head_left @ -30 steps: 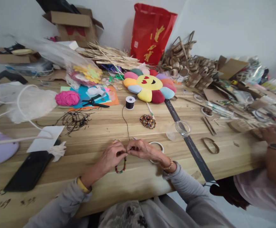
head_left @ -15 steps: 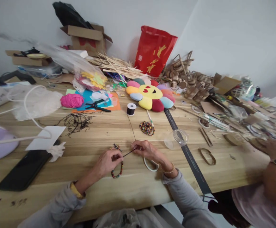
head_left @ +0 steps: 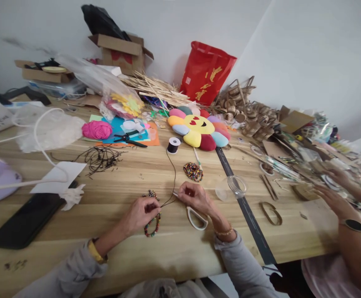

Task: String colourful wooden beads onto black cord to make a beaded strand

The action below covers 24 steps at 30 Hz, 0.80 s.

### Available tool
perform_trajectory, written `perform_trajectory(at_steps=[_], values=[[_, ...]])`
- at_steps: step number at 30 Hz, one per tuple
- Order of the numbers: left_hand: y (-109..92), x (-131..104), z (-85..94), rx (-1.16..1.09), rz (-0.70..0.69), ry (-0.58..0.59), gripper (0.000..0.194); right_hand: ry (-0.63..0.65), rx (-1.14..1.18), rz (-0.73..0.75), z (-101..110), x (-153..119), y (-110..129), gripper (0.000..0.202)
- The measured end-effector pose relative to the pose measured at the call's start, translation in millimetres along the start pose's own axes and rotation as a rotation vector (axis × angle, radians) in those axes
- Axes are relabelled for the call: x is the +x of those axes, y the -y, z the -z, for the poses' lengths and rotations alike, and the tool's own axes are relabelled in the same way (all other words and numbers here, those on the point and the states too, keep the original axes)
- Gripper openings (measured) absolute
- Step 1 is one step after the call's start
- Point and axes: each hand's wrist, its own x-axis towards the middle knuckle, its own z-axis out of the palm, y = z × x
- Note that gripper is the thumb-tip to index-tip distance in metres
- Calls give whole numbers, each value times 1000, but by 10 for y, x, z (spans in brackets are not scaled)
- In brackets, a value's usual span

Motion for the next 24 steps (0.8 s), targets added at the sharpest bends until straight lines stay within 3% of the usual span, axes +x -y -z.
perform_trajectory(at_steps=[3, 5, 13, 24], values=[[24, -1, -17, 16, -17, -22, 17, 265, 86, -69, -44, -46, 47, 30], [40, -5, -31, 22, -26, -46, 17, 333, 145, -124, -130, -64, 73, 35], [-22, -29, -53, 2, -30, -21, 16, 54, 354, -172, -530, -56, 24, 40], [-7, -5, -133, 30, -64, 21, 16, -121, 516, -103, -634, -105, 50, 34]])
